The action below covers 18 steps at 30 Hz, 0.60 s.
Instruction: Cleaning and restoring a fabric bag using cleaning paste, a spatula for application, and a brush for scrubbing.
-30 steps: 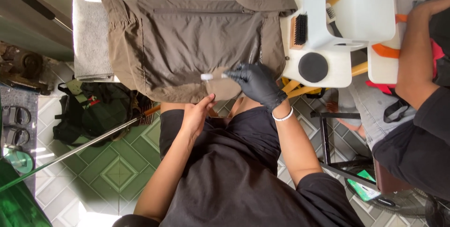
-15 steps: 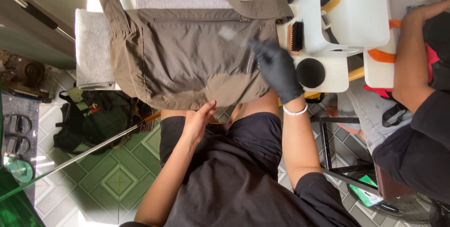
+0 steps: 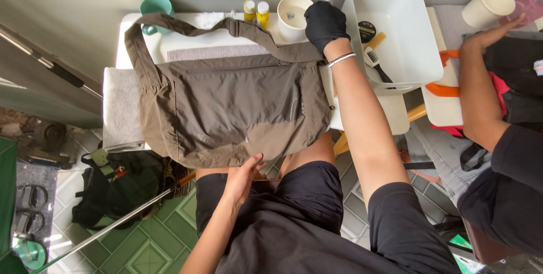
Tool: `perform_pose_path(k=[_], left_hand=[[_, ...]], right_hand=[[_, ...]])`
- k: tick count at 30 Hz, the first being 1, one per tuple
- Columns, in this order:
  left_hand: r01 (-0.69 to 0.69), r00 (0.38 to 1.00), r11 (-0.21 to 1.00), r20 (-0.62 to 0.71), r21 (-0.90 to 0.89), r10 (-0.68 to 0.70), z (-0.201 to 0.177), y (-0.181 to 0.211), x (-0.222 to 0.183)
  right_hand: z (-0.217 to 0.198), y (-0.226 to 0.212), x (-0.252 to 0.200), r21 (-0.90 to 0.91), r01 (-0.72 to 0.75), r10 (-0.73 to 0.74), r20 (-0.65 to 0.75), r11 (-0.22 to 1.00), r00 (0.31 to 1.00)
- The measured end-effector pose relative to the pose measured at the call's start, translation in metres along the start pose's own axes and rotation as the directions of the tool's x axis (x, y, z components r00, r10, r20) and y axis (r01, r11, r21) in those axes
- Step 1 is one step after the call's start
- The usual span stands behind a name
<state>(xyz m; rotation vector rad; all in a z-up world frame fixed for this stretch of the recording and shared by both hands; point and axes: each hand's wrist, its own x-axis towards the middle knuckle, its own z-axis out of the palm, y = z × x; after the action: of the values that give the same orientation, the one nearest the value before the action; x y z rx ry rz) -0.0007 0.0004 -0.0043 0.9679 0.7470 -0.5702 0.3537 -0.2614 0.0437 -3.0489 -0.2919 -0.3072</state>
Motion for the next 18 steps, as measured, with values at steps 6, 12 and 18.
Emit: perform_pose_path(k=[6,12,18], left_hand=[[0.026,0.999,0.999,-0.032,-0.028,-0.027,0.002,0.004,-0.001],[0.025,0.998,0.997,-0.059,-0.075,-0.029,0.006,0.007,-0.003],[-0.031,0.998,0.979,-0.055,-0.2,0.021,0.008,0.009,-0.005]], right_hand=[[0.002,0.007,-0.011,0.089,-0.069,0.073,-0.044,0.994,0.996],[-0.017,0.013,-0.036,0.142,0.038,-0.008,-0.211,0.989,0.977],[-0.068,-0.028,-0.108,0.834,0.038,-0.087,0.012,0.551,0.996]])
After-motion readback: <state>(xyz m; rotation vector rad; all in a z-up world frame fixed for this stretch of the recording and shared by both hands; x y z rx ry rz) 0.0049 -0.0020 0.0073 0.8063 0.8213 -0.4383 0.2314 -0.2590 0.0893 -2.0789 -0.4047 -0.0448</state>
